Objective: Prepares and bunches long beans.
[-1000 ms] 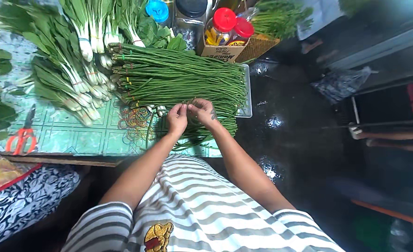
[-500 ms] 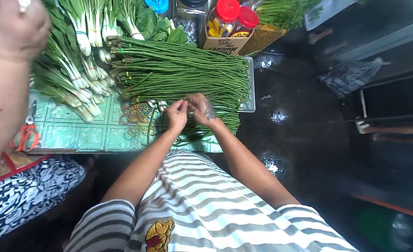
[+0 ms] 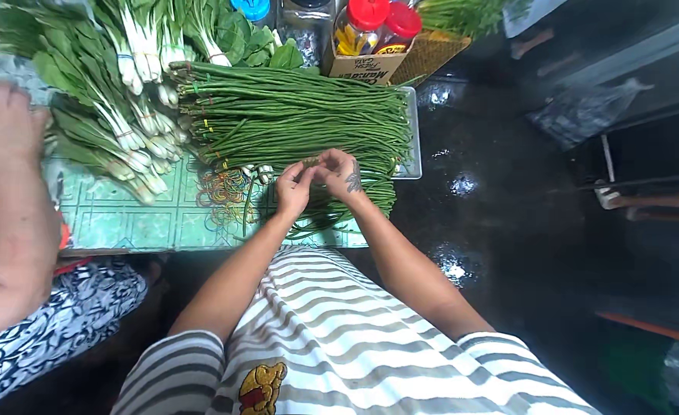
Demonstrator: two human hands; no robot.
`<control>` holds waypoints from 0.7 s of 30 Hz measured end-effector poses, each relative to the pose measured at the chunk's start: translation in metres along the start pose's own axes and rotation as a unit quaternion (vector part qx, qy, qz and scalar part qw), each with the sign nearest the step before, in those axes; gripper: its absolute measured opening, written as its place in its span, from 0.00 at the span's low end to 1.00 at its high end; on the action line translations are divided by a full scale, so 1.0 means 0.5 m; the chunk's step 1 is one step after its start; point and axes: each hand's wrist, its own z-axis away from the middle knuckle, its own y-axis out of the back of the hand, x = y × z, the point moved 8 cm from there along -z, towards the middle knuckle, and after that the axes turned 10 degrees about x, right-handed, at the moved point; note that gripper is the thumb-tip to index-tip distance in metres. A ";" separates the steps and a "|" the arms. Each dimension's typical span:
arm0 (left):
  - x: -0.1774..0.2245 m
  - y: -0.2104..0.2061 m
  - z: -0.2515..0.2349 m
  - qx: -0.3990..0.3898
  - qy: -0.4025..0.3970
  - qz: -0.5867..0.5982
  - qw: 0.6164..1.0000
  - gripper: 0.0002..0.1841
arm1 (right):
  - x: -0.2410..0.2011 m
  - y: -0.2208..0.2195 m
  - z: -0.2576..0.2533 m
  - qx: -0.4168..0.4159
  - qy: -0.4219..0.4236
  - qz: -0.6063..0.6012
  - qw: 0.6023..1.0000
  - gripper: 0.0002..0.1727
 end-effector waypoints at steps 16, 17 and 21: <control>0.206 0.040 -0.156 -0.004 -0.032 0.173 0.984 0.20 | -0.073 -0.051 0.004 0.015 0.188 0.158 0.969 0.64; 0.270 0.056 -0.177 -0.019 -0.055 0.197 0.979 0.20 | -0.079 -0.047 -0.005 0.031 0.169 0.172 0.970 0.63; 0.565 0.144 -0.240 -0.109 -0.155 0.241 0.952 0.22 | -0.047 -0.040 -0.026 0.051 0.119 0.162 0.978 0.55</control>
